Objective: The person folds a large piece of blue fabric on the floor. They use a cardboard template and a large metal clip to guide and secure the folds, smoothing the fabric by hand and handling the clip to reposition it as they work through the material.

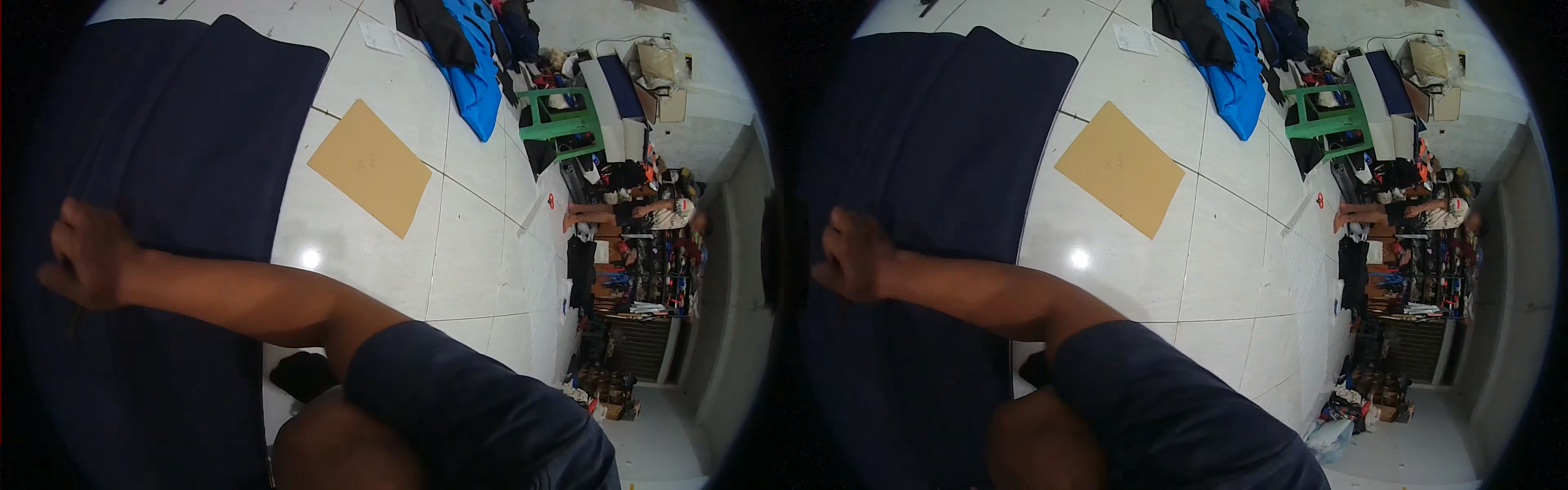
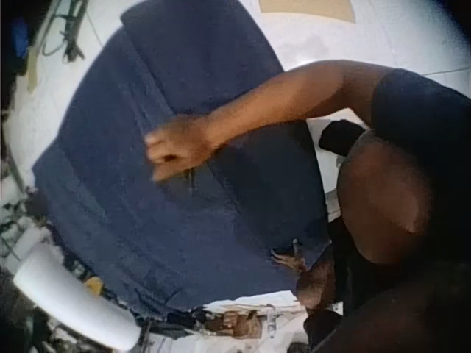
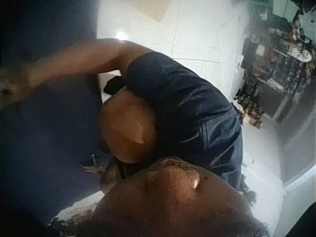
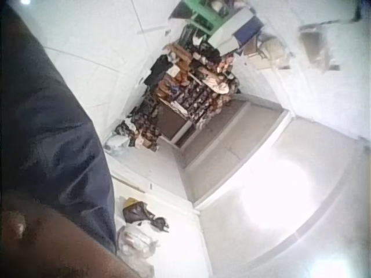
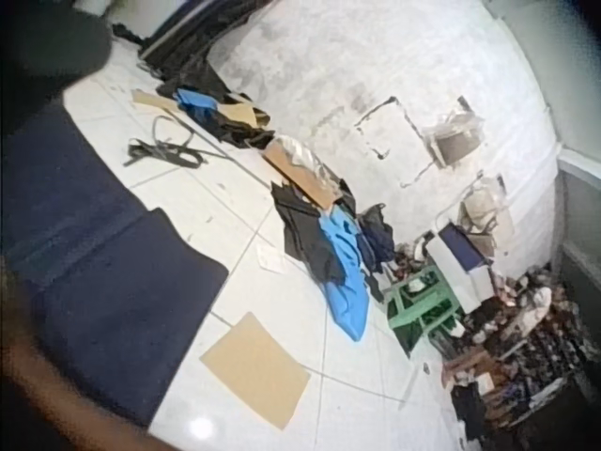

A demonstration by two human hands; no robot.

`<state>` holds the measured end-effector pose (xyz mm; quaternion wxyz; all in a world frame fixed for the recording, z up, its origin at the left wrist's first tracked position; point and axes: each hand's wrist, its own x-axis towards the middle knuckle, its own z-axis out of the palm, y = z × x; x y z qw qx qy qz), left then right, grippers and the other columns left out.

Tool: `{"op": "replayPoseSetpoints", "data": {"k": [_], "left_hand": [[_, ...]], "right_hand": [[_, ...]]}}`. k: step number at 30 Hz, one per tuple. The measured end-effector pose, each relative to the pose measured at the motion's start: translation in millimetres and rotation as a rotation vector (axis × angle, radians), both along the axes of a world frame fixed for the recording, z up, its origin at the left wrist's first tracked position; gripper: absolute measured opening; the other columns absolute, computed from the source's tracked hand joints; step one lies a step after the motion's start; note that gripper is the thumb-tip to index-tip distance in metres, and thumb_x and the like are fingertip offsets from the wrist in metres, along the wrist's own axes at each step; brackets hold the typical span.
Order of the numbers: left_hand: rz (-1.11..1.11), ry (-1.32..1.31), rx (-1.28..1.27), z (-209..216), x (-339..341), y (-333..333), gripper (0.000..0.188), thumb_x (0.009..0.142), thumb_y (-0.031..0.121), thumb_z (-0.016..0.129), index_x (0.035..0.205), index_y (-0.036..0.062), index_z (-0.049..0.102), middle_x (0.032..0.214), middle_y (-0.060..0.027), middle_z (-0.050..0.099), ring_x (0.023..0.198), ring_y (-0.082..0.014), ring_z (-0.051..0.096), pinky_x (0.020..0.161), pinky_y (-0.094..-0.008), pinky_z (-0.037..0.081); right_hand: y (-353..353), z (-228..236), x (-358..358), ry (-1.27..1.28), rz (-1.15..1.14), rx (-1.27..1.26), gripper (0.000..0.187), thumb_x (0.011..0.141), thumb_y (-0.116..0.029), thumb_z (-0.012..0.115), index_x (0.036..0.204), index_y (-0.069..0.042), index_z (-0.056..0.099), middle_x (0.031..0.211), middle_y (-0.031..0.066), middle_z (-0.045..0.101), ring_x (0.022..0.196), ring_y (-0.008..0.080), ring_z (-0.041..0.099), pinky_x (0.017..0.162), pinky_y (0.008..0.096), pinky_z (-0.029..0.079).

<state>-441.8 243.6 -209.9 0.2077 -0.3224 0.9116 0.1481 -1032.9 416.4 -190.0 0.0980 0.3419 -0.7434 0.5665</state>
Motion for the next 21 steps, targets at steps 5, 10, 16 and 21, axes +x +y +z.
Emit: {"op": "replayPoseSetpoints", "data": {"k": [5,10,16,21], "left_hand": [[-0.009,0.068,0.02,-17,-7,14,0.092,0.082,0.077,0.041,0.152,0.0243,0.013,0.157,-0.0095,0.009,0.142,-0.0363,0.013,0.108,-0.0677,0.016],[0.08,0.01,-0.146,-22,11,9,0.083,0.083,0.051,0.058,0.147,0.0094,0.025,0.15,-0.0199,0.026,0.136,-0.0388,0.028,0.109,-0.0542,0.026],[0.436,0.16,0.075,18,-48,65,0.083,0.082,0.028,0.07,0.147,0.0043,0.024,0.152,-0.0248,0.015,0.139,-0.0436,0.021,0.111,-0.0513,0.024],[0.709,0.471,-0.139,2,38,86,0.068,0.087,0.028,0.066,0.142,0.0049,0.035,0.144,-0.0248,0.031,0.134,-0.04,0.031,0.11,-0.0484,0.027]], "right_hand": [[140,35,23,-0.189,-0.002,0.369,0.042,0.078,-0.04,0.066,0.094,-0.005,0.051,0.084,0.0164,0.056,0.078,0.033,0.059,0.07,0.0446,0.046],[224,24,53,-0.581,-0.305,0.458,0.059,0.083,-0.055,0.064,0.103,-0.002,0.048,0.082,0.0176,0.061,0.075,0.0302,0.064,0.07,0.0394,0.05],[362,-27,82,-1.097,-0.627,0.368,0.052,0.088,-0.044,0.064,0.106,0.004,0.054,0.083,0.0099,0.058,0.072,0.0145,0.058,0.058,0.0284,0.051],[372,-24,106,-1.176,-0.518,0.102,0.049,0.088,-0.039,0.065,0.105,0.005,0.056,0.084,0.0075,0.058,0.071,0.0135,0.056,0.066,0.0259,0.051]]}}
